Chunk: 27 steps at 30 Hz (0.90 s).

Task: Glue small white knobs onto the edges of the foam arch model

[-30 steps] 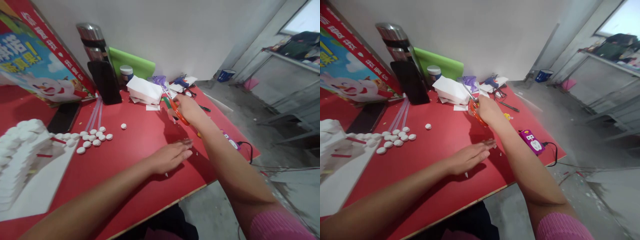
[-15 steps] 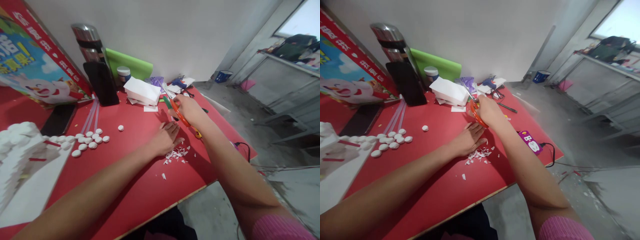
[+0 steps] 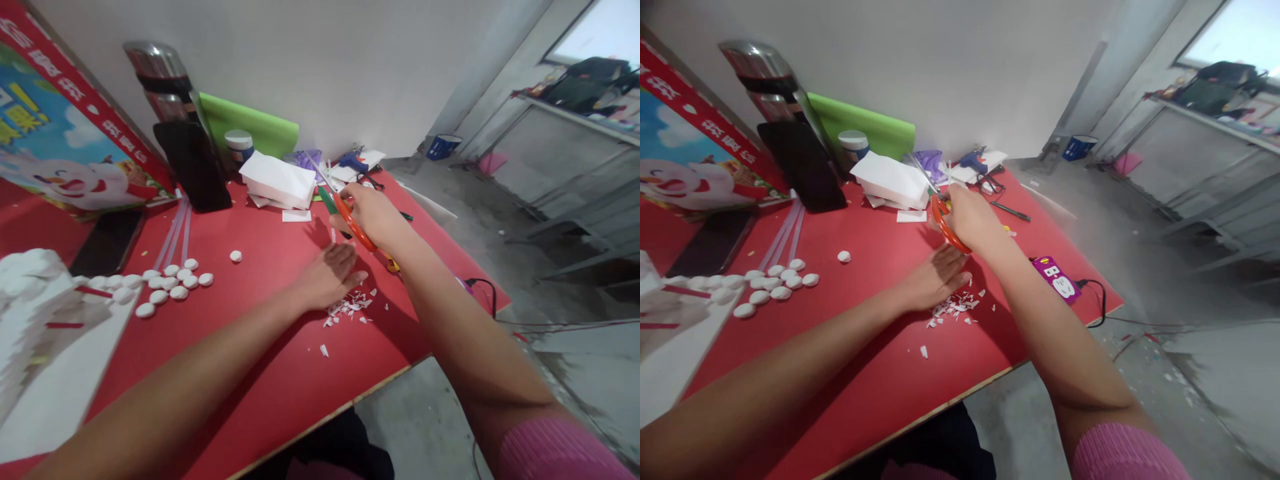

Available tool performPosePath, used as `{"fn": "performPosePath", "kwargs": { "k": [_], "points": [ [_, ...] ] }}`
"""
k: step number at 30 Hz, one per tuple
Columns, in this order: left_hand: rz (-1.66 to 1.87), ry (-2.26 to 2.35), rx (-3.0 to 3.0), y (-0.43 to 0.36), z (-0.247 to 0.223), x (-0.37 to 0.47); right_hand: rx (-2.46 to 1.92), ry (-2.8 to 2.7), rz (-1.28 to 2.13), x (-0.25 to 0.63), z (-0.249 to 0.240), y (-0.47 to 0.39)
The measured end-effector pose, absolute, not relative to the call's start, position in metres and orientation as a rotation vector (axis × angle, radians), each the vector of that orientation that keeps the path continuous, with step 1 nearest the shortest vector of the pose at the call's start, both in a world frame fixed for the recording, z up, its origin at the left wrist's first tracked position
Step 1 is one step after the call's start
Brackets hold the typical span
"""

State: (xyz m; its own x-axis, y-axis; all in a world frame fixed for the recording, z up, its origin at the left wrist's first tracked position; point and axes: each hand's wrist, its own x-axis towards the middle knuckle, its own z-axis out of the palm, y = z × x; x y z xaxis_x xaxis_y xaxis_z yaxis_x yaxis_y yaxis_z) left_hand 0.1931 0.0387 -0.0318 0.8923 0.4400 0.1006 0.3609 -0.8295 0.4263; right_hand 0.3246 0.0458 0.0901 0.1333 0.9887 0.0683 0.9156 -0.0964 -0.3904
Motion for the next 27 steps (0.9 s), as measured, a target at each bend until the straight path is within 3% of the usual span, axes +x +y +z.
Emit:
{"fn": "performPosePath", "kwargs": {
  "k": [6,10,15,21,27],
  "points": [
    [0.123,0.138,2.444,-0.002,-0.009,0.183,-2.051,-1.84,0.302,0.325,0.088,0.04],
    [0.299,0.519,2.499,-0.006,-0.011,0.129,-2.051,-1.85,0.295,0.329,0.087,0.036],
    [0.455,0.949,2.825,-0.054,-0.051,0.065,-2.038,-1.873,0.315,0.333,0.084,0.035],
    [0.258,1.053,2.677,-0.059,-0.055,0.144,-1.995,-1.867,0.28,0.332,0.088,0.039],
    [0.189,0.8,2.62,-0.038,-0.034,0.221,-2.048,-1.851,0.266,0.33,0.103,0.034]
  ]
}}
